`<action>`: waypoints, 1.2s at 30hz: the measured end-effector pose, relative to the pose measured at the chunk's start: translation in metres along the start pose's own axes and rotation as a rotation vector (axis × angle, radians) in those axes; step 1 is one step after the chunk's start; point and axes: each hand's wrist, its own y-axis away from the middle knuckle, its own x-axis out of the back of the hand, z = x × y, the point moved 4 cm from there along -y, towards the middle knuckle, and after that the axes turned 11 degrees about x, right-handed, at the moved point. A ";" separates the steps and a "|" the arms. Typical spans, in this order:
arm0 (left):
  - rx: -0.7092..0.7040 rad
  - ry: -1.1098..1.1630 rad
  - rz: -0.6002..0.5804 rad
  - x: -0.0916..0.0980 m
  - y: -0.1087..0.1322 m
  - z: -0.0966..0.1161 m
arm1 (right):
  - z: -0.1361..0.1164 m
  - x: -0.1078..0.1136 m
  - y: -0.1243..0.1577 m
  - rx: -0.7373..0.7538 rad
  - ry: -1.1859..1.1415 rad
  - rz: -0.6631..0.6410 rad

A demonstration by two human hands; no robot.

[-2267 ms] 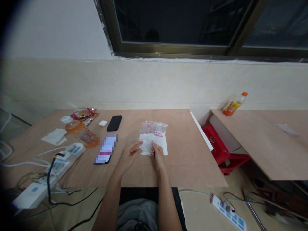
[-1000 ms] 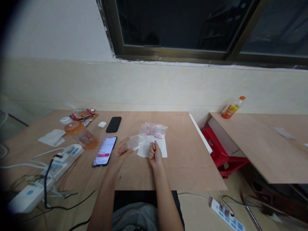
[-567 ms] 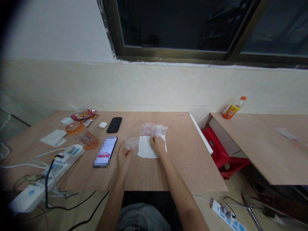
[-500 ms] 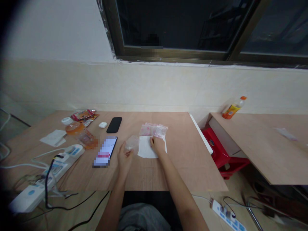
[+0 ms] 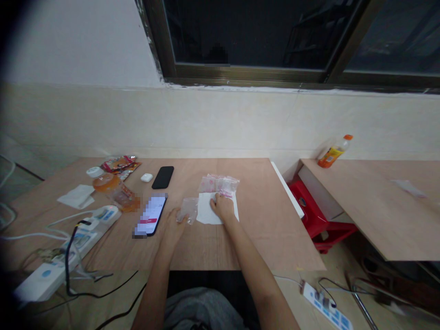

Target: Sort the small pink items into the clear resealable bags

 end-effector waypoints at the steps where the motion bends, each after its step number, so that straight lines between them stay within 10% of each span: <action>1: -0.021 -0.067 0.040 0.002 0.000 0.001 | 0.000 0.000 0.000 -0.003 0.000 0.000; 10: -0.044 -0.257 0.031 0.003 -0.004 0.007 | -0.001 -0.001 -0.001 -0.022 0.008 -0.010; 18: -0.389 -0.226 -0.060 -0.021 -0.011 0.032 | -0.001 -0.001 0.000 -0.017 0.020 0.027; 29: -0.376 -0.281 -0.115 -0.036 -0.013 0.020 | -0.002 0.001 0.000 -0.015 0.035 0.022; 36: -0.476 -0.191 0.009 -0.030 -0.028 0.060 | -0.002 0.001 0.001 -0.018 0.030 0.041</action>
